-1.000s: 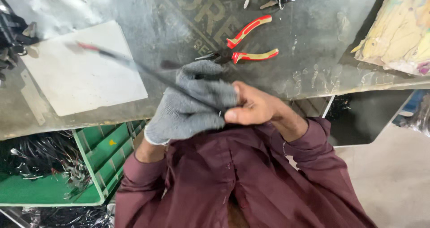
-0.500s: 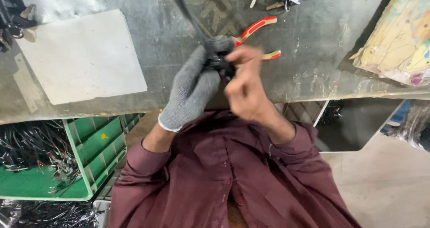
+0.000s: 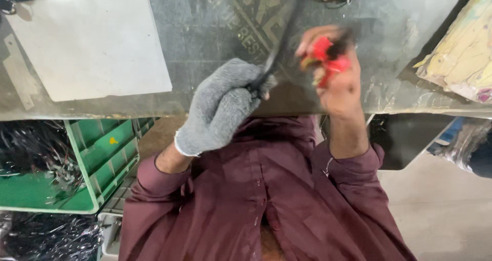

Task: The person repeatedly crimps black wire connectors onto the ends of black cables using red-handled pliers. The person holds each cable with a gloved left hand, positions the connector, and uses the pliers to secure it before moving to the next cable.

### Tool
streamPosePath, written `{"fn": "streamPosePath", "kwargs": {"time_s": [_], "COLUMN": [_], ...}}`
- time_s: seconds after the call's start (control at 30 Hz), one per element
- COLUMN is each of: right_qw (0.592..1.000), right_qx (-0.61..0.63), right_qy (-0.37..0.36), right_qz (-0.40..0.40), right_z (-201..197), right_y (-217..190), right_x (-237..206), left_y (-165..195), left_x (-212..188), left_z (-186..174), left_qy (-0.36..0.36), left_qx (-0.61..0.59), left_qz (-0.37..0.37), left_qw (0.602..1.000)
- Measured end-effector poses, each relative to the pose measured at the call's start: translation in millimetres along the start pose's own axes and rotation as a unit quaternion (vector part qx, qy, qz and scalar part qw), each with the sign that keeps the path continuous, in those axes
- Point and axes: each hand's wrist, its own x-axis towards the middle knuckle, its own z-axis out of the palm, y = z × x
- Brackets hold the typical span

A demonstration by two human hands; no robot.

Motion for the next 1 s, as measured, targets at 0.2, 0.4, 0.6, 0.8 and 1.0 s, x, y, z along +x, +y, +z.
{"fn": "streamPosePath", "kwargs": {"time_s": [0.2,0.4,0.6,0.8,1.0], "right_qw": [0.942,0.901,0.901,0.931,0.922], "right_qx": [-0.276,-0.396,-0.397,-0.343,-0.378], "right_qy": [-0.057,-0.093,-0.128,-0.088,-0.054], "right_qz": [-0.18,-0.15,-0.121,-0.086,-0.066], "right_z": [11,9,5,20,26], "right_y": [-21,-19,-8,-18,-20], "right_x": [4,7,13,-4,-13], "left_y": [-5,-7,27,-6,-24], "left_x": [-9,-9,-2,-14,-29], "left_z": [22,27,5,12,21], "left_qy": [0.063,0.11,-0.069,0.059,0.102], "left_qx": [-0.066,-0.127,0.08,0.39,0.405], "left_qz": [0.012,-0.106,-0.123,0.002,0.018], "left_qw": [0.996,0.98,0.987,0.919,0.908]}}
